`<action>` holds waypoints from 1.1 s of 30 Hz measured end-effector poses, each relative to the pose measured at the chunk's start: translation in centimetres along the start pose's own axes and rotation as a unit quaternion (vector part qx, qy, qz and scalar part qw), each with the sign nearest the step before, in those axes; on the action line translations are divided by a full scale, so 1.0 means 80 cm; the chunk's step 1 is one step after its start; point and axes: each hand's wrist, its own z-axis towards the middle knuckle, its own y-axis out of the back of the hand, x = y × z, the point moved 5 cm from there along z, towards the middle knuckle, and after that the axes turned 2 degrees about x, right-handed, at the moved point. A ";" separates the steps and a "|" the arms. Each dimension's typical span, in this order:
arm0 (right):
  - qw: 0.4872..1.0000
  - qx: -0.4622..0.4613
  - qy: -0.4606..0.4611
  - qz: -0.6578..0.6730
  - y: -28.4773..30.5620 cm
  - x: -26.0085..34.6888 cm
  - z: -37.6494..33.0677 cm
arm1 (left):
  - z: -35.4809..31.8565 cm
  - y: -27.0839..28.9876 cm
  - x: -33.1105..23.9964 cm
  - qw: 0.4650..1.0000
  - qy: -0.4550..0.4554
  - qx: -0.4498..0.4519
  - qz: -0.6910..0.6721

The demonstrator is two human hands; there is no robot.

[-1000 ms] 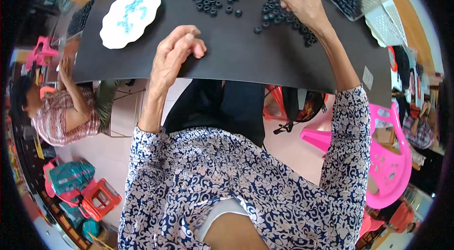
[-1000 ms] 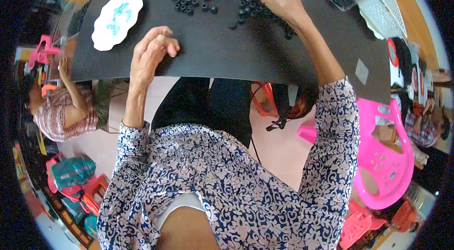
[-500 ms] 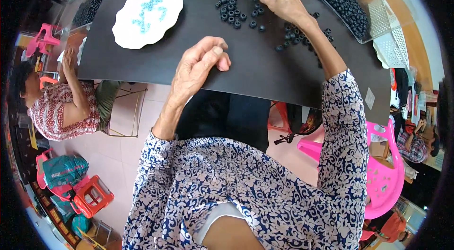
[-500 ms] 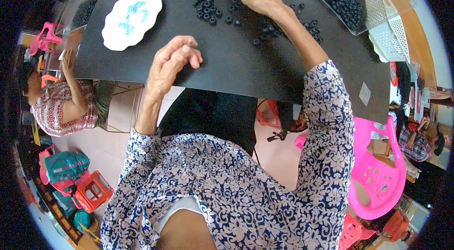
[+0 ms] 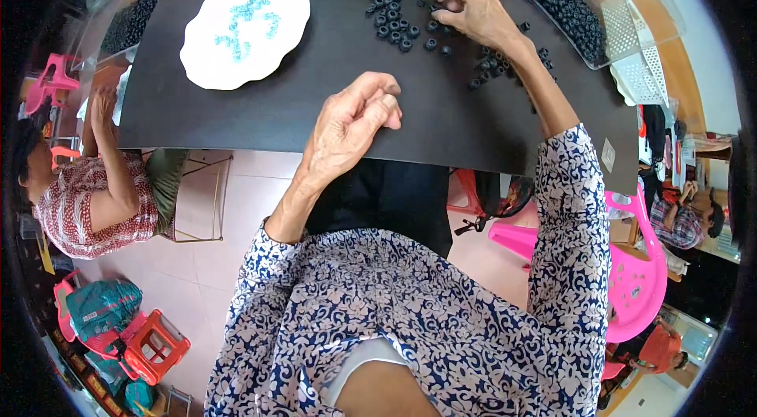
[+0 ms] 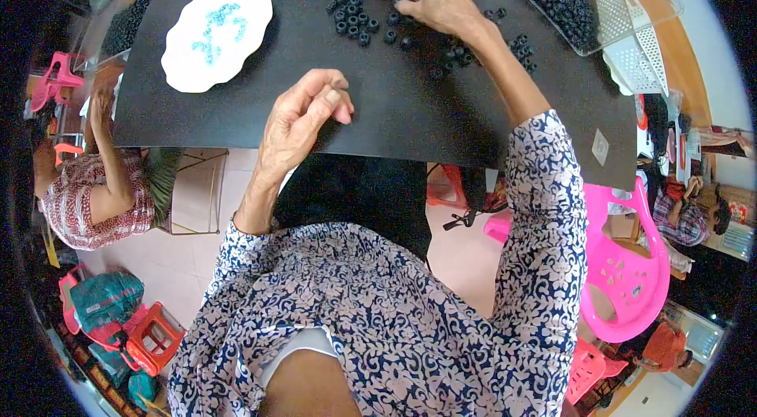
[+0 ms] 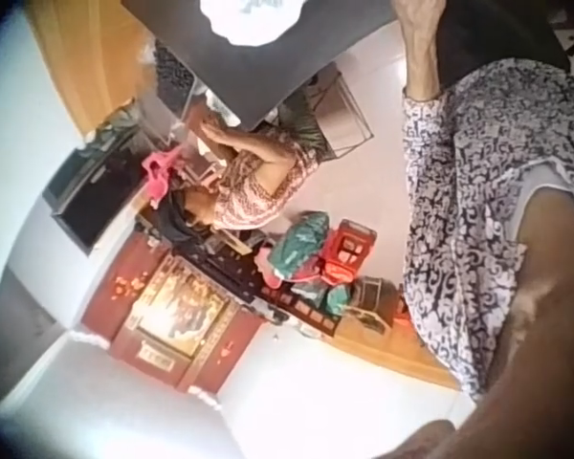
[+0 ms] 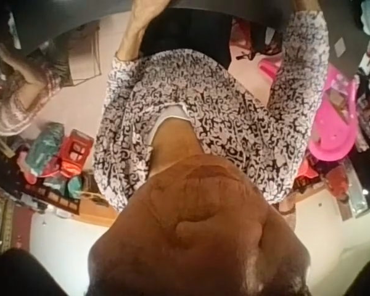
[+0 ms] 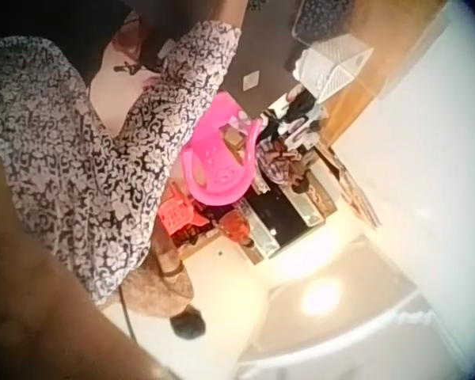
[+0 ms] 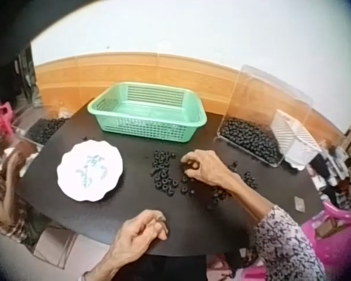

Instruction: The person is manually inserting small light-blue beads into black circular ring-like components.

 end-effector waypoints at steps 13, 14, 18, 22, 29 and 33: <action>0.999 0.000 -0.013 0.044 -0.003 0.001 -0.002 | -0.002 -0.002 -0.001 1.000 0.002 -0.001 0.001; 0.999 -0.001 -0.013 0.044 -0.003 0.002 -0.002 | -0.001 -0.003 -0.003 1.000 0.001 -0.001 0.002; 0.999 0.022 0.023 -0.031 -0.004 0.006 -0.001 | 0.000 -0.005 -0.002 1.000 -0.006 0.002 0.009; 0.999 0.034 -0.017 -0.015 0.001 0.012 -0.001 | -0.001 -0.004 -0.005 1.000 -0.017 0.000 0.024; 0.978 -0.032 0.015 0.206 0.011 0.091 -0.033 | 0.003 0.003 -0.009 0.998 0.032 -0.030 -0.038; 0.893 0.025 0.005 0.450 -0.006 0.131 -0.056 | 0.005 0.001 -0.006 0.976 0.028 -0.048 -0.213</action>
